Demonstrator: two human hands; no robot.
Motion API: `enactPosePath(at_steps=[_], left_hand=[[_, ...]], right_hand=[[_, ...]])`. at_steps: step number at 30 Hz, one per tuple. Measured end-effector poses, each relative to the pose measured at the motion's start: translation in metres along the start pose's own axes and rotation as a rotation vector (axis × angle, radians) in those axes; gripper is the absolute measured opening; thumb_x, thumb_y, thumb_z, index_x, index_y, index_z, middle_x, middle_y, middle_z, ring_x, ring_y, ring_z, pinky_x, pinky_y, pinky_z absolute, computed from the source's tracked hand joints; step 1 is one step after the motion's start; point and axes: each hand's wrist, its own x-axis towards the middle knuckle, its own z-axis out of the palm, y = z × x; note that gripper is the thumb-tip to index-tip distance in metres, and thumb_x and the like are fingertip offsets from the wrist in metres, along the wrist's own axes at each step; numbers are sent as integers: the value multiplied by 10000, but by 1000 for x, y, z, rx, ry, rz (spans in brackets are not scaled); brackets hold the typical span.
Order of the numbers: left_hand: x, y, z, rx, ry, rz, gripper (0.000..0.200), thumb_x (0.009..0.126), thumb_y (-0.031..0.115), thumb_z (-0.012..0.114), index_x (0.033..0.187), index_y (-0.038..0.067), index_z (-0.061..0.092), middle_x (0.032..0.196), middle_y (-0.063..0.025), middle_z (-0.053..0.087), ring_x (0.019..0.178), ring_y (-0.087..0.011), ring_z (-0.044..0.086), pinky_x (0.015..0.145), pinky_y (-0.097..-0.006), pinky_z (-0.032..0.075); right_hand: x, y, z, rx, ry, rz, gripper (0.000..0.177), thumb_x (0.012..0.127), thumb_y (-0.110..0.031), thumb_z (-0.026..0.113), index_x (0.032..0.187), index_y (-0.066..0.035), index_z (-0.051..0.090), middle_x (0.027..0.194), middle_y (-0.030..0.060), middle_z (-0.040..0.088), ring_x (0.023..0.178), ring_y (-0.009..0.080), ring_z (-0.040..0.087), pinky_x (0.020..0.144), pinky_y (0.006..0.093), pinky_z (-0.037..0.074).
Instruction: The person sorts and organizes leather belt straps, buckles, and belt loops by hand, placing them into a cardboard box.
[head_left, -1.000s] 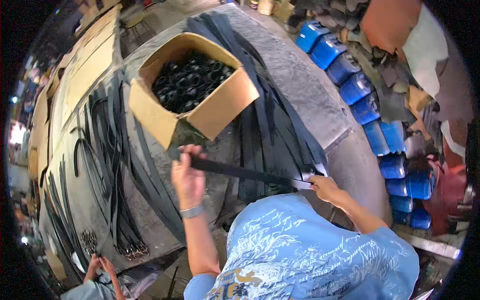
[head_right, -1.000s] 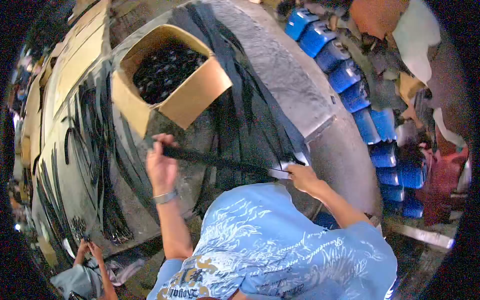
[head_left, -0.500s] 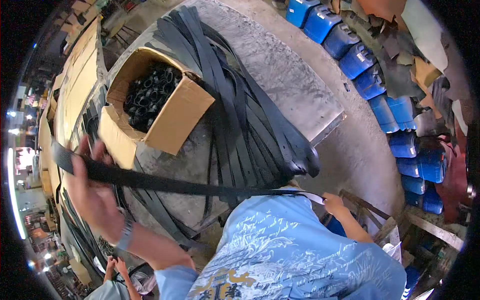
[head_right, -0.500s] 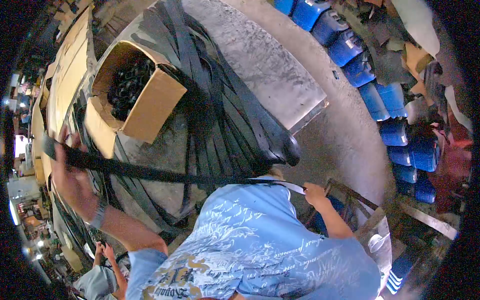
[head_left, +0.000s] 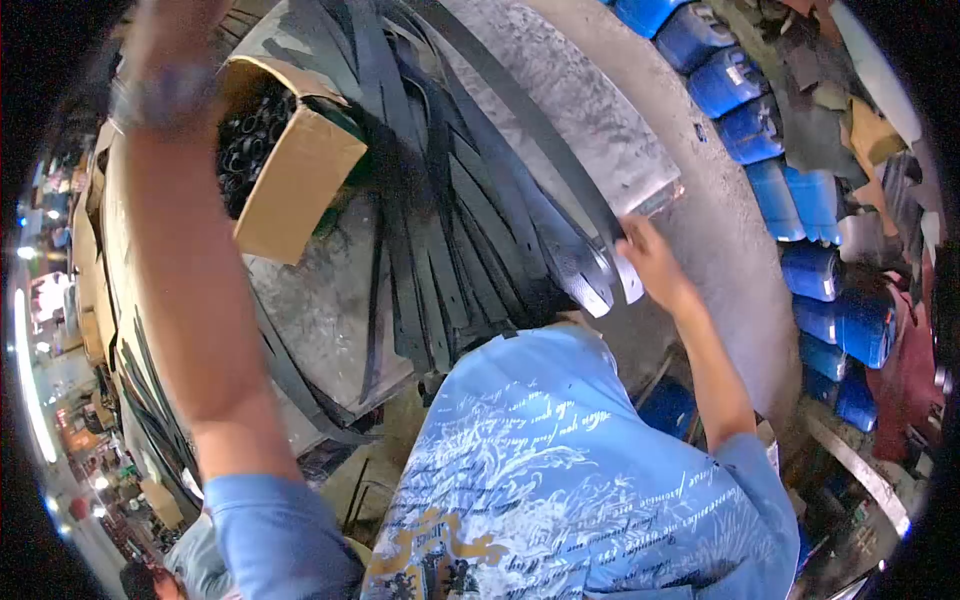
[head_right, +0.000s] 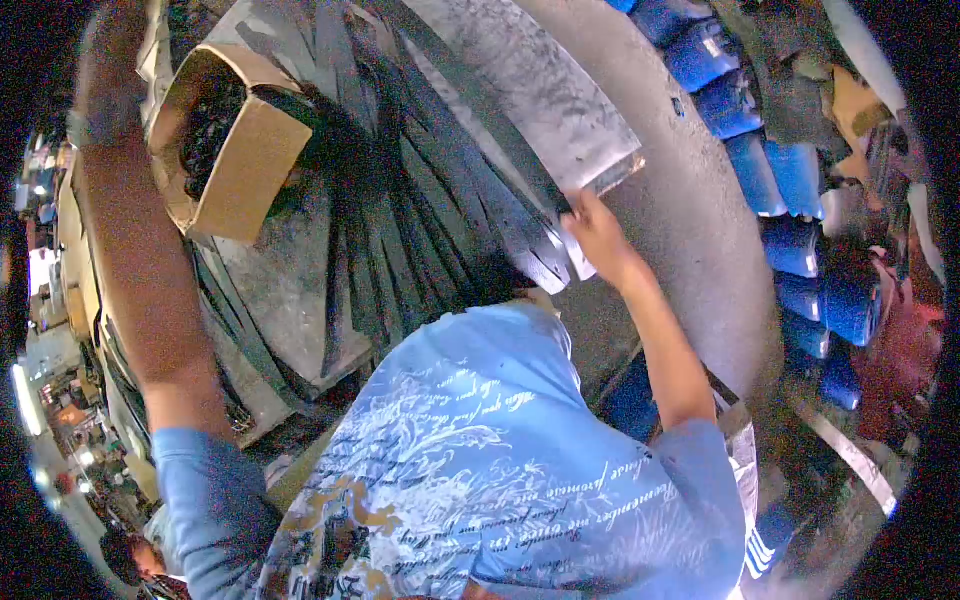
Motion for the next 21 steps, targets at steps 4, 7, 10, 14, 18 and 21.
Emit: enactPosePath(at_steps=[4, 7, 10, 14, 18, 21], left_hand=[[-168, 47, 28, 20, -442, -338, 388, 873, 207, 676, 1179, -16, 591, 1124, -176, 660, 1034, -258, 641, 888, -362, 506], [-293, 49, 50, -197, -600, -591, 288, 816, 226, 715, 965, -15, 667, 883, -150, 695, 813, -240, 678, 751, -345, 538], [-389, 68, 74, -321, -931, -1043, 468, 802, 347, 763, 1042, -42, 665, 918, -175, 721, 843, -242, 703, 751, -344, 539], [-437, 88, 101, -271, -836, -1109, 454, 826, 297, 744, 1064, -69, 618, 886, -161, 715, 799, -227, 693, 718, -324, 532], [-428, 92, 103, -289, -874, -1208, 381, 850, 248, 734, 1036, -57, 600, 835, -111, 694, 698, -160, 656, 646, -291, 512], [-429, 84, 106, -373, -871, -1307, 284, 851, 228, 723, 950, -17, 618, 772, -79, 678, 691, -139, 646, 597, -287, 494]], right_hand=[[47, 43, 0, -319, 64, 78, 408, 919, -94, 582, 1319, -84, 496, 1067, 178, 633, 996, 276, 619, 903, 363, 469], [39, 12, 9, -461, 103, 79, 441, 881, -147, 639, 1307, -120, 528, 1083, 190, 640, 941, 333, 641, 845, 412, 497], [32, 5, 16, -543, 98, 77, 445, 852, -152, 665, 1284, -131, 563, 1098, 139, 644, 941, 307, 641, 852, 402, 500], [32, 5, 17, -541, 96, 62, 449, 851, -135, 673, 1284, -105, 561, 1102, 138, 635, 936, 303, 638, 855, 401, 494], [28, 2, 19, -630, 170, -121, 431, 867, -168, 661, 1278, -87, 561, 1096, 145, 635, 950, 304, 635, 850, 401, 495], [26, -22, 25, -631, 145, -168, 404, 893, -219, 639, 1261, -67, 573, 1086, 159, 636, 976, 308, 626, 871, 391, 488]])
